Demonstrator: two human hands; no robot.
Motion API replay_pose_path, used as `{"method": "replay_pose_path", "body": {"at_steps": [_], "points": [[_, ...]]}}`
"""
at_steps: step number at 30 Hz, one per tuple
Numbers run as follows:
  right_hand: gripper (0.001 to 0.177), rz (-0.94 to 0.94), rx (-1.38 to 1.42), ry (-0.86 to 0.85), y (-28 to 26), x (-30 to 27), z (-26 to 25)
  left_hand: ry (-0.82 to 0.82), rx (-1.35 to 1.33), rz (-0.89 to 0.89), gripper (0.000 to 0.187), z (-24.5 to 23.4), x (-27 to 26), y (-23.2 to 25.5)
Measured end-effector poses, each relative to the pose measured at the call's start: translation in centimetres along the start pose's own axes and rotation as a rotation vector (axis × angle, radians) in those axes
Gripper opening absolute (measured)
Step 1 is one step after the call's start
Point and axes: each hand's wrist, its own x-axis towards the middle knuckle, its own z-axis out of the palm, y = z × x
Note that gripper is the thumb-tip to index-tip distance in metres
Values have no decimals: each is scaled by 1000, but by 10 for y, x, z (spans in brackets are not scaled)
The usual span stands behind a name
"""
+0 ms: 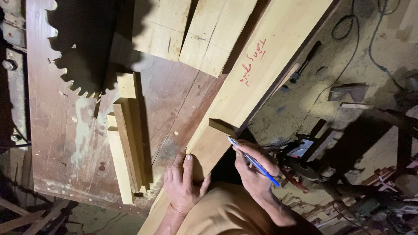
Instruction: The person aligns wooden planks on a workbench and uses a blue marker to write labels on them. The person repeatedly picks up planks, positions them, and marks them with text.
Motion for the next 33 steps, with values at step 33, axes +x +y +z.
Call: {"method": "replay_pose_path", "body": {"at_steps": [33], "points": [[17,93,-27,-61,28,-39,-3,-3,-16,7,74,1,-7,-3]]}}
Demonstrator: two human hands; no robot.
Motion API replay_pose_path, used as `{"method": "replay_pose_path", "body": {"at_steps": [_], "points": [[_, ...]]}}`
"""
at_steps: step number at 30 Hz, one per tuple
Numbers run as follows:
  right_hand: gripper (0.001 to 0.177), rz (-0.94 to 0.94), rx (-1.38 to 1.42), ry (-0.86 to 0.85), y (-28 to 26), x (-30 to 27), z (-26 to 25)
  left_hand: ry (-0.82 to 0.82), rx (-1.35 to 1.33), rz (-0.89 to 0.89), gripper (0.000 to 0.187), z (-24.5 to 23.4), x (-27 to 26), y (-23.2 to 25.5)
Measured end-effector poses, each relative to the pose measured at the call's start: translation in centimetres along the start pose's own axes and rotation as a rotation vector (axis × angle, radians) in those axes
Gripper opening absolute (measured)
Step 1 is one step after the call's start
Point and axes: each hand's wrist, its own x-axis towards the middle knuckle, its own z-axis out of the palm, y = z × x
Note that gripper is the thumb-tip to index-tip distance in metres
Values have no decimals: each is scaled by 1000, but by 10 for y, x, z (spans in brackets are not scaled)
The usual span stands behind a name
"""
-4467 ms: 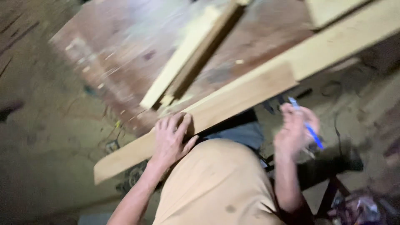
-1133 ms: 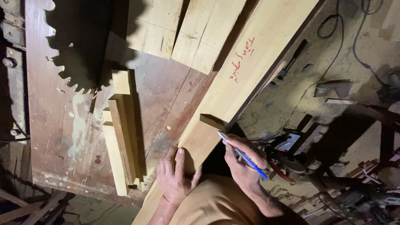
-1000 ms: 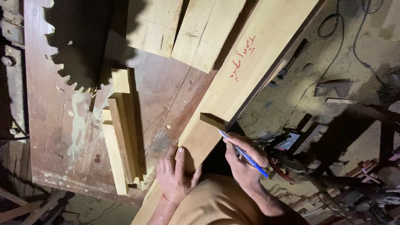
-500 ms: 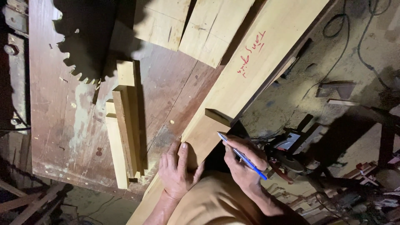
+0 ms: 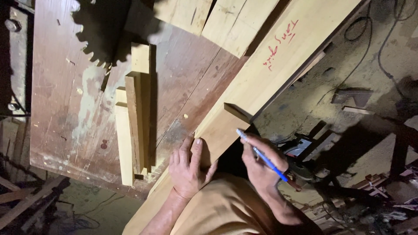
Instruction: The person aligns wooden planks on a workbench and uses a blue marker to write labels on them. The person repeatedly picks up planks, positions them, and marks them with text.
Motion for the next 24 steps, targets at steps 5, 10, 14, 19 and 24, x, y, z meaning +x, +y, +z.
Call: {"method": "replay_pose_path", "body": {"at_steps": [5,10,14,19,24], "points": [[17,-79,-54,19,-16,-2,8,-16,27,-4,79,1,-3,0],[16,-101,-108,-36,-23,-10,15,-26,50,-20,83,3,-3,1],[23,-80,42,96,-8,-6,13,104,-106,-27,86,7,-2,1],[19,-94,35,68,-8,-27,21,123,-142,-18,89,9,-4,-1],[18,-104,37,89,-3,-23,20,128,-168,-7,91,11,-8,-3]]}}
